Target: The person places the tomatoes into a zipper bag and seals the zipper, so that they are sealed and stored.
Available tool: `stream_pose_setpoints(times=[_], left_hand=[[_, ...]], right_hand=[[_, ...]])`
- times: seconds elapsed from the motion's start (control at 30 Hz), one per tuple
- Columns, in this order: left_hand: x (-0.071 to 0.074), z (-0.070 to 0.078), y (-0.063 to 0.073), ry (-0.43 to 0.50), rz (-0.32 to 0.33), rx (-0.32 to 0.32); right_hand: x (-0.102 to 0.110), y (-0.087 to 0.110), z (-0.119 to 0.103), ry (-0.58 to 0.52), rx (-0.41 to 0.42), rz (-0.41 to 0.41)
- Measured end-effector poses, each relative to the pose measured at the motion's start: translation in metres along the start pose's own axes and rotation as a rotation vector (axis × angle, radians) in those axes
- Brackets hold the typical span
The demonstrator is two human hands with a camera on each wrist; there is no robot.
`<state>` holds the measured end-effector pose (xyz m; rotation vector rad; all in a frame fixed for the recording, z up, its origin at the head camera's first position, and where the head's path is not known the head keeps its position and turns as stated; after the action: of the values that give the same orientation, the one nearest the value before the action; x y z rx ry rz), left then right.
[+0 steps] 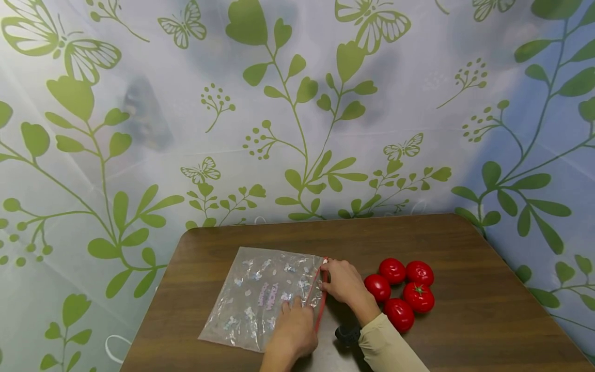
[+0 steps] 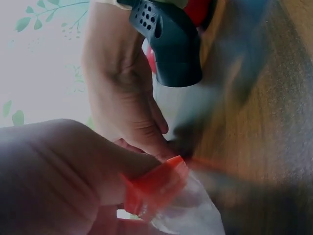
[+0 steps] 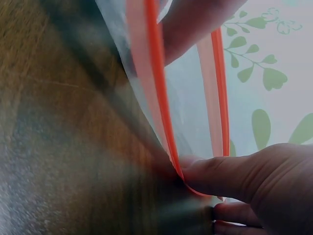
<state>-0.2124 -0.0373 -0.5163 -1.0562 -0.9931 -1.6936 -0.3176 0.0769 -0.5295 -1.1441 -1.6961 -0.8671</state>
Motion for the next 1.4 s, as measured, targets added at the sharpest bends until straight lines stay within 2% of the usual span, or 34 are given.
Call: stream_pose_setpoints(times=[0.13,0.27,0.43,0.5,0.63,0.7,0.73,0.9,1.07,1.13,1.4], left_hand=[[-0.010,-0.003,-0.006,-0.054,0.118,-0.010],[-0.015,-0.005,-0.008,-0.064,0.180,0.045],[-0.024,-0.011,-0.012,-0.077,0.331,0.084],[-0.024,-0.011,-0.011,-0.096,0.418,0.082],[-0.009,-0.008,-0.006,-0.037,0.425,0.113],[-0.009,-0.011,-0.008,-0.024,0.434,0.115],[-0.007,-0.011,-0.007,-0.017,0.419,0.120],[-0.019,-0.015,-0.011,-0.075,0.442,0.098],[-0.002,-0.008,-0.003,-0.041,0.374,0.128],[0.006,-0.005,0.001,-0.029,0.366,0.150],[0.005,-0.006,-0.002,0.010,0.358,0.203]], right_hand=[[-0.001,0.000,0.000,-0.006,-0.005,-0.001],[-0.002,0.001,0.001,-0.018,-0.004,0.003],[-0.003,0.001,0.001,-0.026,-0.008,0.004],[-0.003,0.001,0.002,-0.026,-0.007,0.005],[-0.003,0.001,0.002,-0.027,-0.006,0.006],[-0.002,0.001,0.001,-0.026,-0.003,0.006],[-0.003,0.001,0.002,-0.028,-0.004,0.004],[-0.002,0.001,0.001,-0.024,-0.002,0.004],[-0.001,0.001,-0.001,-0.013,0.004,0.004],[-0.002,0.000,-0.001,-0.009,0.003,-0.001],[-0.005,-0.001,0.001,-0.009,0.005,-0.012]])
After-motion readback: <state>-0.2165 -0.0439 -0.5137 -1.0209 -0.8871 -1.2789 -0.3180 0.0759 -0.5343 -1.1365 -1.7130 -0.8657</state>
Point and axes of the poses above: each hand's wrist, its own y-axis away from the middle knuckle, its own x-axis out of the back of the hand, z = x × y, the point moved 9 cm from there along -y, towards the middle knuckle, and after that the axes turned 7 degrees about -z, right-handed, at the moved point
